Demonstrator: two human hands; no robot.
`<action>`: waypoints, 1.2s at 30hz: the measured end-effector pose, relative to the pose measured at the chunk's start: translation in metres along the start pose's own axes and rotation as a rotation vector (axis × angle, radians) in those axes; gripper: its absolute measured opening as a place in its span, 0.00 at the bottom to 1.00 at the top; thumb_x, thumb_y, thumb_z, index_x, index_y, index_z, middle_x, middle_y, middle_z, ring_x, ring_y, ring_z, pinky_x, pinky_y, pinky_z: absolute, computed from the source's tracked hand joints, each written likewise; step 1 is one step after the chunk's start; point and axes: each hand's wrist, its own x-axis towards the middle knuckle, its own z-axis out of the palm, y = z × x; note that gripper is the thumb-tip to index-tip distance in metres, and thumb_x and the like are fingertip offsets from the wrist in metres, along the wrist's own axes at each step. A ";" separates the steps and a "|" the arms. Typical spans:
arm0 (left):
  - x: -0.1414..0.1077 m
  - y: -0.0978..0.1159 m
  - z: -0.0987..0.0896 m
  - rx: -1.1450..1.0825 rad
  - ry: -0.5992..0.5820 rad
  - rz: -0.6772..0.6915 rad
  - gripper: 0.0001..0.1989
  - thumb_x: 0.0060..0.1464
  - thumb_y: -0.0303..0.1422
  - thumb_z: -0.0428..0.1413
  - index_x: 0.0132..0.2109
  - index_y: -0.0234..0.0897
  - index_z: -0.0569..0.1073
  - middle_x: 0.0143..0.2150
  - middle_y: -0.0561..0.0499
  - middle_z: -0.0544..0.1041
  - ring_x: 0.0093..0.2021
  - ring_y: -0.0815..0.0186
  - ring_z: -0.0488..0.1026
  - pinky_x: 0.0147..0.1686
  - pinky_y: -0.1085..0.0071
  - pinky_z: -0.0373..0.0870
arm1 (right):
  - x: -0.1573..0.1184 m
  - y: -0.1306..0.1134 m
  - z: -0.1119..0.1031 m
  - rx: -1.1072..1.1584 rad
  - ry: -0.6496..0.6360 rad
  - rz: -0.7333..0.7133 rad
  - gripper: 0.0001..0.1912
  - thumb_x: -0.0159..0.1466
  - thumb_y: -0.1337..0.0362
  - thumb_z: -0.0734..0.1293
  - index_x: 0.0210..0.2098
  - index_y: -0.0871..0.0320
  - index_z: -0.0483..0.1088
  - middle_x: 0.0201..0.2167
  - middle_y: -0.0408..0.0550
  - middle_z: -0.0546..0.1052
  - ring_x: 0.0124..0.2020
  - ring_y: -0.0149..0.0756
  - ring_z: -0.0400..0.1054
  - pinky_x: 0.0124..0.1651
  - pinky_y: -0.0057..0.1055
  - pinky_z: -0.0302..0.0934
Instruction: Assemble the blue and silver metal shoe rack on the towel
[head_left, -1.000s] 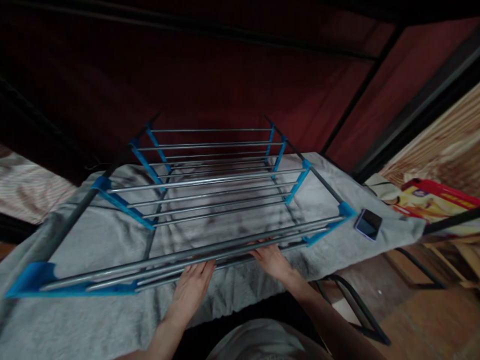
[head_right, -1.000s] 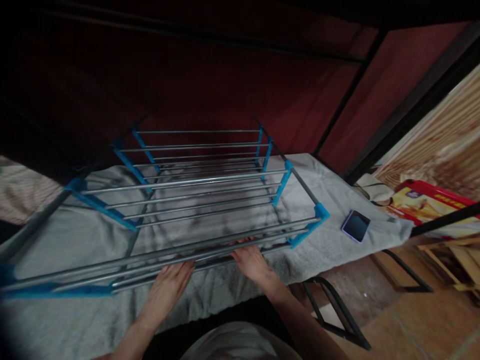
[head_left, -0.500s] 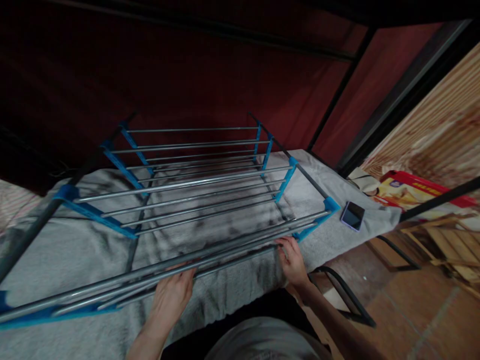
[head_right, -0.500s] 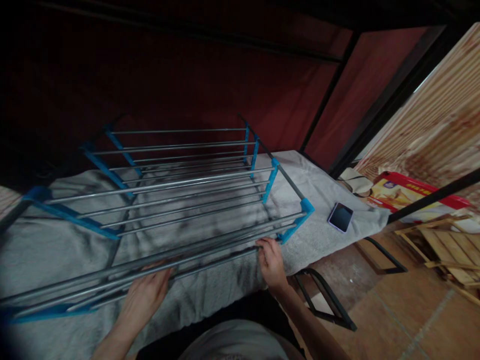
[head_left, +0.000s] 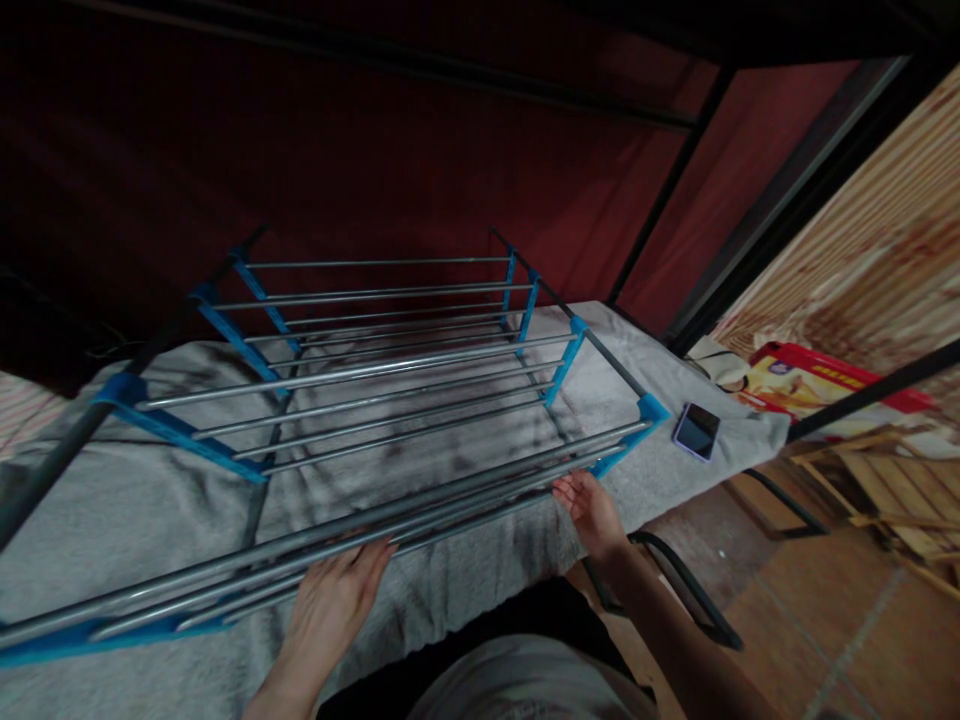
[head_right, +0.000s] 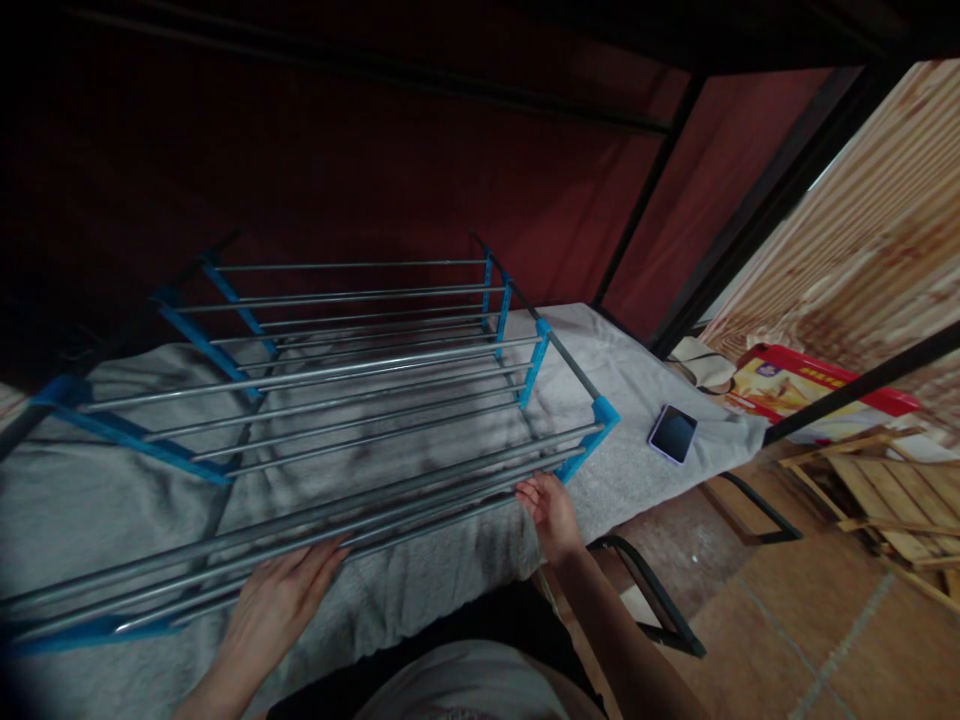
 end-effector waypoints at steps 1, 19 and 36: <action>0.000 0.000 0.001 -0.007 -0.014 -0.004 0.20 0.65 0.41 0.43 0.47 0.39 0.76 0.40 0.48 0.81 0.37 0.60 0.78 0.36 0.65 0.72 | 0.002 -0.001 -0.001 -0.002 0.003 -0.004 0.10 0.54 0.58 0.69 0.29 0.54 0.65 0.29 0.44 0.74 0.35 0.37 0.72 0.42 0.35 0.70; 0.034 0.028 0.010 -0.197 -0.302 0.019 0.19 0.63 0.28 0.42 0.53 0.41 0.73 0.46 0.47 0.80 0.44 0.60 0.78 0.44 0.64 0.73 | 0.018 -0.019 0.006 -0.020 -0.045 -0.020 0.14 0.50 0.60 0.74 0.30 0.56 0.67 0.28 0.41 0.74 0.29 0.31 0.71 0.39 0.30 0.71; 0.046 -0.009 0.061 -0.311 -0.250 -0.020 0.19 0.57 0.27 0.43 0.47 0.44 0.76 0.44 0.50 0.80 0.52 0.60 0.73 0.53 0.62 0.69 | -0.002 -0.014 -0.040 -0.366 0.059 -0.067 0.18 0.51 0.51 0.71 0.35 0.57 0.72 0.26 0.45 0.74 0.24 0.33 0.66 0.27 0.29 0.63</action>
